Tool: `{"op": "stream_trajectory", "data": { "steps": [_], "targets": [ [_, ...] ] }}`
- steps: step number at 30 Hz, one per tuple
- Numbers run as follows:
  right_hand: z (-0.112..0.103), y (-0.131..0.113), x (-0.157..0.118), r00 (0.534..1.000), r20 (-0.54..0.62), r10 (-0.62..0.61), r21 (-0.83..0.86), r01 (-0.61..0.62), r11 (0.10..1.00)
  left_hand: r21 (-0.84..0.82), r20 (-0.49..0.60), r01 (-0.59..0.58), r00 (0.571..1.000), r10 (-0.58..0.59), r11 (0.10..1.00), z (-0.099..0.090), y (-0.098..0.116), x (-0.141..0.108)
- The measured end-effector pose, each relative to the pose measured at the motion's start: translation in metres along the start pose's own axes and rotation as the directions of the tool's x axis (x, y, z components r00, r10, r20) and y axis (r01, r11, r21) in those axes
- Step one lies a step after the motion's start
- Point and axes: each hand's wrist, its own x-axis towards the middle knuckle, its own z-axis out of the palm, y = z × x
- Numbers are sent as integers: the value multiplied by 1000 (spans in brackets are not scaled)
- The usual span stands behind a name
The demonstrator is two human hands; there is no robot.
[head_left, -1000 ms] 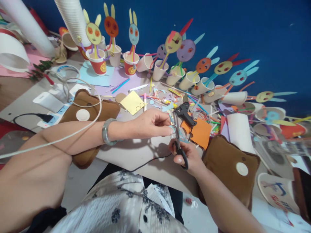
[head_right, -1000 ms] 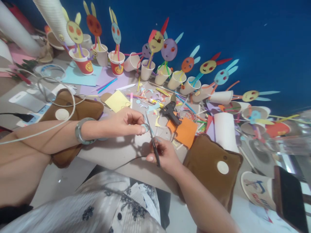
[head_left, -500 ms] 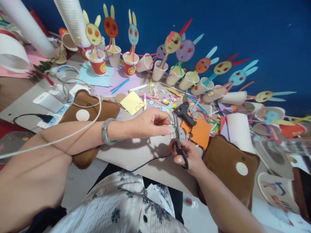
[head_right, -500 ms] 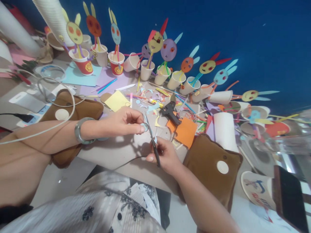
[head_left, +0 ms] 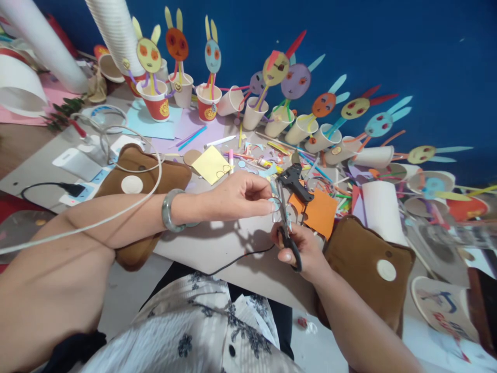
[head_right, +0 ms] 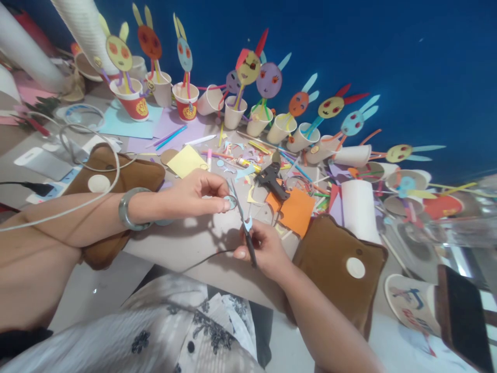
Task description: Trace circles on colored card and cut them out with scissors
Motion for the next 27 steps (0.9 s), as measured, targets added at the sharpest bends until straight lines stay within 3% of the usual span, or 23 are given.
{"op": "stream_trajectory", "data": {
  "steps": [27],
  "targets": [
    [0,-2,1,1000,6,30,15,-30,999,-12,-26,-9,1000,9,1000,-1,-3,0]
  ]
}}
